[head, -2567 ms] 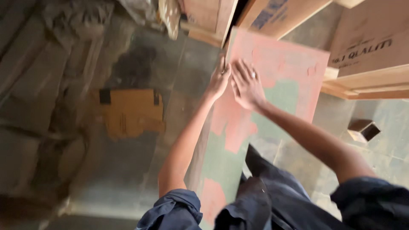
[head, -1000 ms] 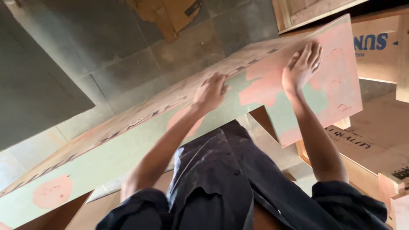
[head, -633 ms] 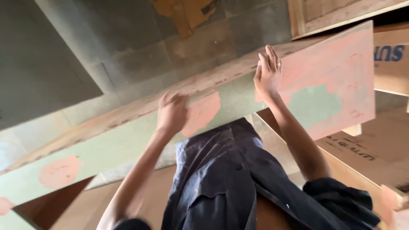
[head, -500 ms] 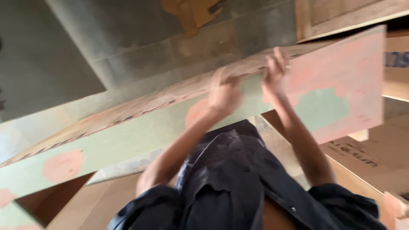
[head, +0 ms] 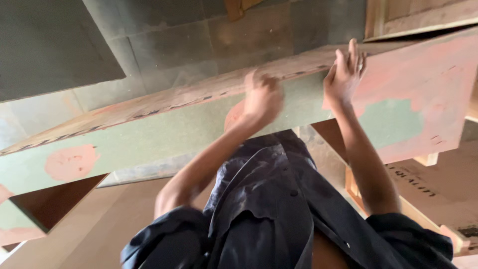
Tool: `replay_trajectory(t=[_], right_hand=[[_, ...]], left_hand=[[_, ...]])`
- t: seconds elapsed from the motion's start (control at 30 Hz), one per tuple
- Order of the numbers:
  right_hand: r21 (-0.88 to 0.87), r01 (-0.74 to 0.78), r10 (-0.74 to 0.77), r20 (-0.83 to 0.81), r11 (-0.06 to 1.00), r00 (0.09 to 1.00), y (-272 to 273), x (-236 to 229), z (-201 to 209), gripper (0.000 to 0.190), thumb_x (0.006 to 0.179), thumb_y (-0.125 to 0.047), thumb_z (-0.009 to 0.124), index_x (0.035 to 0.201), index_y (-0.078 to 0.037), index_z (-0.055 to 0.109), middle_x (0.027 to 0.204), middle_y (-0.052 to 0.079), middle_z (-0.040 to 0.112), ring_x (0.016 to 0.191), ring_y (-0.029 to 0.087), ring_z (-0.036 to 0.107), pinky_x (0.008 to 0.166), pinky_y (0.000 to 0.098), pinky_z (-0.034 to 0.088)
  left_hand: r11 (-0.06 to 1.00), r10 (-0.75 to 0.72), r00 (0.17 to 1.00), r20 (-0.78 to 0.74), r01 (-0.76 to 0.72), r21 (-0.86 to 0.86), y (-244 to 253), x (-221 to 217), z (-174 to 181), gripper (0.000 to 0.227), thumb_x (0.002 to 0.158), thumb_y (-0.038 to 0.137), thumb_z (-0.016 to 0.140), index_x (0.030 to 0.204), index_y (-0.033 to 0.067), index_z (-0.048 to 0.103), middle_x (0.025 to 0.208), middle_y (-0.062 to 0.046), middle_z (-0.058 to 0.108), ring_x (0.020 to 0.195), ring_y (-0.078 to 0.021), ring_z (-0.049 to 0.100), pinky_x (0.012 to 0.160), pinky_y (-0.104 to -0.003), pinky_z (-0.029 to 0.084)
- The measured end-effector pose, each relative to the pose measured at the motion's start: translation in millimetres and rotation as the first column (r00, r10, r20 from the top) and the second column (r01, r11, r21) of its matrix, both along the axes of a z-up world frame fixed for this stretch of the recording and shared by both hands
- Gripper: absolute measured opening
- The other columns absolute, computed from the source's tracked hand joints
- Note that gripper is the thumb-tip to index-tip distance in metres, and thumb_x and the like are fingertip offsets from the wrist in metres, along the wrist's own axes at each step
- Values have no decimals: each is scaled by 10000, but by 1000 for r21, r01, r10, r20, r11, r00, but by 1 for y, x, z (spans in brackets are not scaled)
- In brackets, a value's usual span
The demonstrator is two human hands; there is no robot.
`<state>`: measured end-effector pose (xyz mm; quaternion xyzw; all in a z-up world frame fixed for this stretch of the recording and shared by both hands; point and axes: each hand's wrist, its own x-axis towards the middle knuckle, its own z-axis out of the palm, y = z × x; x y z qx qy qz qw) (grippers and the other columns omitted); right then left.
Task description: The person sands a long wooden plank resting on supports using a sanding block. They move the block back and forth along the length of the plank, covering different sections and edges.
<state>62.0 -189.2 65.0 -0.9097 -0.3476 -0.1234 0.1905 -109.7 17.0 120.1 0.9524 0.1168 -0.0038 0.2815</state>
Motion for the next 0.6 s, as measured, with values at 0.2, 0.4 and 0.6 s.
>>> replay_trajectory(t=[0.2,0.4,0.6], right_hand=[[29,-19,20,-19,999,1000,-15,0,7,299,1015,67,589,1305,-6,596,1590,250,467,1463,423,463,1245,624,279],[0,0,0,39,1000,999,-4,3,1,261,1022,61,582,1275,-1,597,1545,219,517,1440,406,494,1251,625,257],[70,17,-7,-131,997,991,7,-12,26,241,1047,39,627,1278,-30,636,1403,121,663,1352,317,618,1293,616,284]], left_hand=[[993,62,898,-435,-98,-61,73,-85,-12,574,889,228,611,1432,74,504,1437,-264,515,1197,-413,557,980,-603,389],[984,151,940,-307,-114,136,84,-95,-20,340,874,185,576,1167,22,636,1173,-220,645,1201,-382,530,1109,-689,197],[984,-103,982,160,124,-126,12,-5,5,339,938,208,589,1198,-6,629,1189,-192,646,1267,-339,515,1127,-569,279]])
